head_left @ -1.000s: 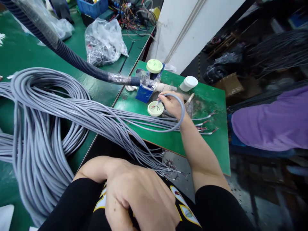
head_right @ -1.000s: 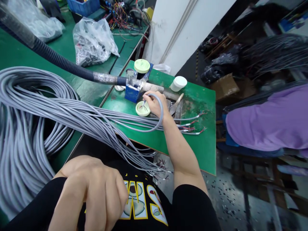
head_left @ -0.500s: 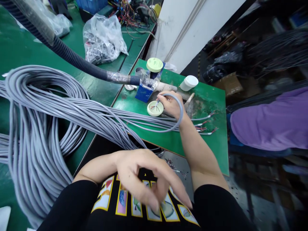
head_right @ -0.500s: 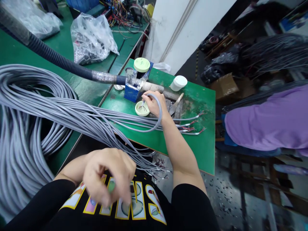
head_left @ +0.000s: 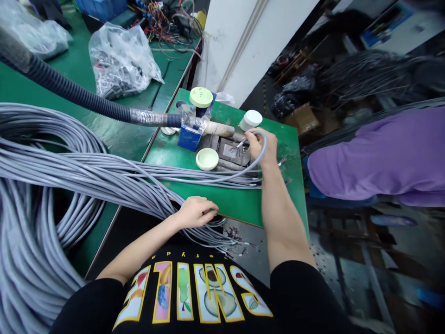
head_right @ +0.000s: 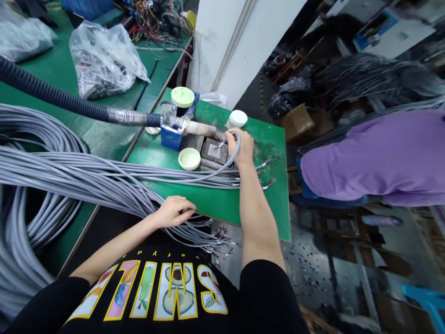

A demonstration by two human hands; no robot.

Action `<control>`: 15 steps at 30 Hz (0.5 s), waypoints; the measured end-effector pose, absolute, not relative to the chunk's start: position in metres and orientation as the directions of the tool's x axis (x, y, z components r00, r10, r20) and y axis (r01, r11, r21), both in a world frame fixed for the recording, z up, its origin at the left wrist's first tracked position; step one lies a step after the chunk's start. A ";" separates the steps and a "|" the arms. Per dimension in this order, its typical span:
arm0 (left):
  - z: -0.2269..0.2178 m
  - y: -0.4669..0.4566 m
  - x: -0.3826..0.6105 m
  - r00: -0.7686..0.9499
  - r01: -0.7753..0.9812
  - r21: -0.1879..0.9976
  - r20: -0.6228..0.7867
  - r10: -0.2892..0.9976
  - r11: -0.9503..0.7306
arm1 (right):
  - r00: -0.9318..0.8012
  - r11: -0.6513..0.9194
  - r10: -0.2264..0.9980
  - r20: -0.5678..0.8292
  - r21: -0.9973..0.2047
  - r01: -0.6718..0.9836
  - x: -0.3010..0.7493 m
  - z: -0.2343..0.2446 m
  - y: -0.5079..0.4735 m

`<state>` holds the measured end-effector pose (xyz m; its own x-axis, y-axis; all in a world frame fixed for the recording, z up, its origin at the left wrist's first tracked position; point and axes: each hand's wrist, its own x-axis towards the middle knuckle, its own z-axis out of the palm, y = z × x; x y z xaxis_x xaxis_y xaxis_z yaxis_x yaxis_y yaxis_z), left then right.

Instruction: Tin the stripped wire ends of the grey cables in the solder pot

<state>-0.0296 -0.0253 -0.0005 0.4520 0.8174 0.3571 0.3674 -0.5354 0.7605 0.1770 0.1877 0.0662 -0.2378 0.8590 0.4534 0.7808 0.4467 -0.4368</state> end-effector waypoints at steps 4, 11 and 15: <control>0.000 -0.026 -0.030 0.445 0.380 0.752 0.362 0.819 -0.538 | -0.176 0.411 0.868 0.464 -0.474 0.778 0.179 0.061 0.194; 0.003 -0.025 -0.030 0.448 0.355 0.778 0.345 0.825 -0.519 | -0.159 0.393 0.877 0.454 -0.483 0.782 0.183 0.055 0.201; 0.005 -0.026 -0.031 0.428 0.298 0.839 0.309 0.850 -0.455 | -0.153 0.375 0.883 0.444 -0.470 0.799 0.181 0.050 0.203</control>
<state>-0.0306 -0.0256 0.0050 0.4276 0.8497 0.3087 0.2985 -0.4550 0.8390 0.1810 0.2034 0.0497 -0.1531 0.8830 0.4437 0.7989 0.3748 -0.4704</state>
